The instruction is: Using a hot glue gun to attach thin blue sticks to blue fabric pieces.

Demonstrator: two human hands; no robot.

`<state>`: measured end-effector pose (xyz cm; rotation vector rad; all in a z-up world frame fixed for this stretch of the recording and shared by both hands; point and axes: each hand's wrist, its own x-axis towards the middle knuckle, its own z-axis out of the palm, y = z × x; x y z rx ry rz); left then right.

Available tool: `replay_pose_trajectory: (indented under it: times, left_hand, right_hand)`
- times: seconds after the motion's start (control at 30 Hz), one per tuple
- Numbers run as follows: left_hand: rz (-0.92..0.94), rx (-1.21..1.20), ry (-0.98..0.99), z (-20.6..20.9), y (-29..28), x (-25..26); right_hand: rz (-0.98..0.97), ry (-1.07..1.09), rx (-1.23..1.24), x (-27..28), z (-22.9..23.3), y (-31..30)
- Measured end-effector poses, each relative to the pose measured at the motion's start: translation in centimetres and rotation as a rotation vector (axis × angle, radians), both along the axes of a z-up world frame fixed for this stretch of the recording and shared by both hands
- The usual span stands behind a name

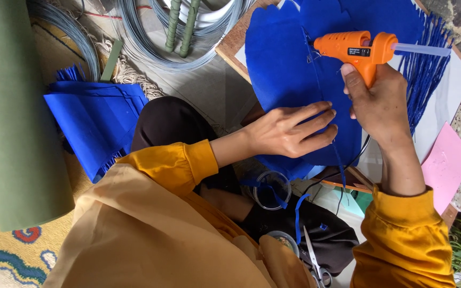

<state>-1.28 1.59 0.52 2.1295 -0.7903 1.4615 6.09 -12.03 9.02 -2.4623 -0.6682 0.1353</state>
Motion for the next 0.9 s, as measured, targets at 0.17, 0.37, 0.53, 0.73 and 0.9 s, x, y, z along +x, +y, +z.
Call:
replay_pose_trajectory:
  times: [0.17,0.37,0.53,0.73,0.9]
  left_hand:
    - [0.011,0.014,-0.007,0.0,0.2,-0.1]
    - [0.005,0.011,-0.002,-0.2,-0.1,0.0]
    - [0.01,0.026,0.005,-0.3,-0.1,0.0]
    - [0.007,0.018,-0.006,-0.3,-0.1,0.1]
    - [0.001,0.031,-0.004,-0.3,-0.2,0.1]
  right_hand:
    - [-0.038,0.018,-0.043,-0.5,0.6,-0.1]
    - [-0.037,0.034,-0.054,-0.8,0.7,-0.5]
    - [-0.05,0.029,-0.08,-1.0,0.9,-0.9]
    - [-0.028,0.018,-0.065,-1.3,1.0,-1.6]
    - [-0.021,0.032,-0.08,-1.8,1.3,-1.9]
